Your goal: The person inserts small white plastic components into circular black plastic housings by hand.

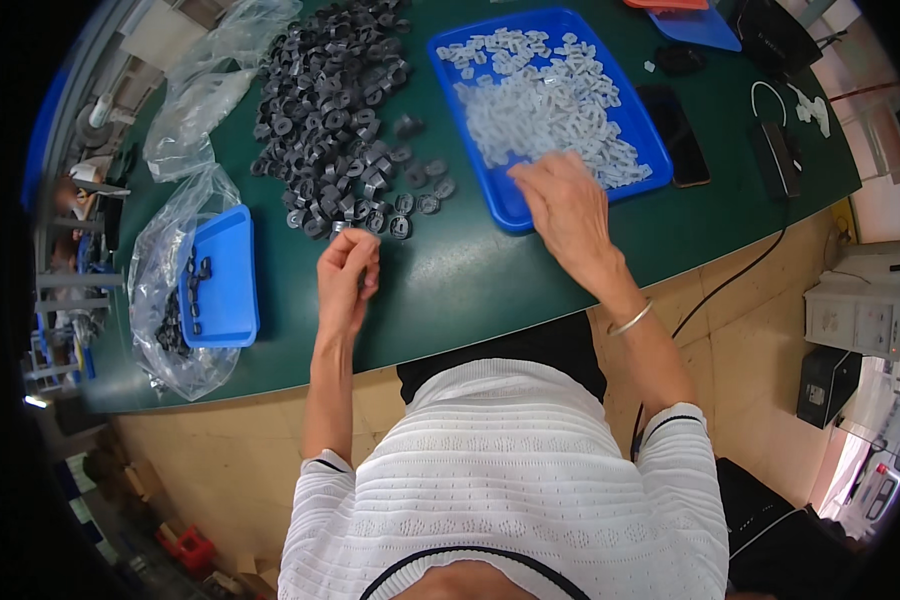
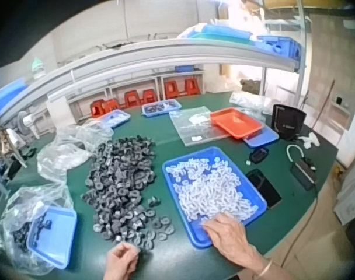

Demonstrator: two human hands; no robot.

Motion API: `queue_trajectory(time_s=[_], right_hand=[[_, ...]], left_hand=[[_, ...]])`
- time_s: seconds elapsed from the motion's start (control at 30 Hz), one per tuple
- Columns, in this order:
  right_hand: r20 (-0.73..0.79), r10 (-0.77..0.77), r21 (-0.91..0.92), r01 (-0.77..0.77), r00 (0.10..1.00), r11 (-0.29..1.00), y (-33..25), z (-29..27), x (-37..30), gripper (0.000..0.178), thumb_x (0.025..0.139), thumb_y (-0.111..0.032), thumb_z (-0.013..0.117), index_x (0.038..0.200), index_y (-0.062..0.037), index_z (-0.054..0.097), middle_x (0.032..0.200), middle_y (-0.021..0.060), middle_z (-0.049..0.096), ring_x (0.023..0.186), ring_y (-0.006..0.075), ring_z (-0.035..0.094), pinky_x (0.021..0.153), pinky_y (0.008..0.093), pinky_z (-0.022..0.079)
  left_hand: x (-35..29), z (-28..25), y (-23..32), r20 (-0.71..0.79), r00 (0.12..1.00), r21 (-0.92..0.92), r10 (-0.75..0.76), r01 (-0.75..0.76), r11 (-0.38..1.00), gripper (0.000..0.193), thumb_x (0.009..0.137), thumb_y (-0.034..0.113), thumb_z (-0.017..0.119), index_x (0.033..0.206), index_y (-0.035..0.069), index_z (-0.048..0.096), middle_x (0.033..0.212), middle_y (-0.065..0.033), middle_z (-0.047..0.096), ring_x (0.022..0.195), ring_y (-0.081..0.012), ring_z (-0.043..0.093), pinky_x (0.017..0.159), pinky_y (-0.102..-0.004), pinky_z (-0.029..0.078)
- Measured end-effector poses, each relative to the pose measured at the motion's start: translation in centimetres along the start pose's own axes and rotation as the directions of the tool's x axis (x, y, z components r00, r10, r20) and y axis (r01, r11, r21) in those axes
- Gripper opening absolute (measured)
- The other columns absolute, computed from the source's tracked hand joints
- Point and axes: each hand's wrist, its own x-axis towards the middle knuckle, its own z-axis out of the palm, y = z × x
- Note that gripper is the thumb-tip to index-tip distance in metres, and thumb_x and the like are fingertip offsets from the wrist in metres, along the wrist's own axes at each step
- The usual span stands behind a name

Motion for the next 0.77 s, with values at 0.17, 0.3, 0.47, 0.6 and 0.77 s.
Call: queue_trajectory(time_s=[0.17, 0.3, 0.47, 0.6, 0.77], right_hand=[[0.099, -0.037, -0.26, 0.062, 0.994, 0.964, 1.0, 0.5, 0.9, 0.004, 0.078, -0.005, 0.066, 0.083, -0.0056, 0.067, 0.079, 0.0101, 0.053, 0.081, 0.0294, 0.053, 0.061, 0.0397, 0.047], [0.094, -0.056, -0.302, 0.082, 0.994, 0.95, 2.2, 1.3, 0.9, 0.003, 0.077, -0.005, 0.064, 0.081, -0.0058, 0.065, 0.078, 0.009, 0.051, 0.081, 0.0286, 0.053, 0.059, 0.0396, 0.047], [-0.056, -0.222, -0.136, 0.213, 0.973, 0.968, -1.9, 1.0, 0.1, 0.011, 0.078, -0.005, 0.06, 0.086, -0.0094, 0.067, 0.078, 0.0062, 0.055, 0.075, 0.0256, 0.056, 0.058, 0.0357, 0.048], [0.053, -0.32, 0.004, 0.32, 0.946, 0.947, -3.3, 4.6, -3.9, 0.012, 0.077, -0.004, 0.067, 0.089, -0.0051, 0.068, 0.082, 0.0053, 0.058, 0.074, 0.0226, 0.056, 0.06, 0.0325, 0.048], [0.229, -0.269, 0.069, 0.26, 0.936, 0.963, -4.1, 3.8, -4.4, 0.014, 0.079, -0.009, 0.07, 0.091, -0.0037, 0.068, 0.086, 0.0047, 0.058, 0.08, 0.021, 0.057, 0.063, 0.0321, 0.051]], left_hand=[[2.7, 0.7, 0.0, 0.237, 0.78, 0.897, 0.579, -0.404, 0.178, 0.023, 0.083, 0.017, 0.073, 0.1, 0.006, 0.062, 0.08, -0.005, 0.06, 0.06, -0.0236, 0.058, 0.056, -0.0367, 0.047], [2.6, 1.5, -0.1, 0.224, 0.87, 0.943, 0.439, -0.307, 0.127, 0.022, 0.082, 0.017, 0.072, 0.099, 0.007, 0.063, 0.086, -0.0103, 0.06, 0.068, -0.0312, 0.062, 0.059, -0.0418, 0.047], [1.7, 1.4, -0.5, 0.195, 0.89, 0.932, 0.413, -0.299, 0.205, 0.017, 0.083, 0.013, 0.07, 0.094, 0.005, 0.06, 0.088, -0.0118, 0.06, 0.069, -0.0325, 0.062, 0.059, -0.0427, 0.047], [0.6, 1.5, -1.4, 0.107, 0.893, 0.899, 0.438, -0.275, 0.342, 0.015, 0.082, 0.007, 0.068, 0.091, 0.004, 0.058, 0.084, -0.0113, 0.06, 0.061, -0.0279, 0.058, 0.056, -0.0402, 0.045], [-0.3, 1.6, -1.4, 0.086, 0.908, 0.884, 0.411, -0.26, 0.388, 0.015, 0.082, 0.005, 0.066, 0.095, 0.004, 0.06, 0.081, -0.0095, 0.061, 0.055, -0.0217, 0.055, 0.053, -0.0361, 0.045]])
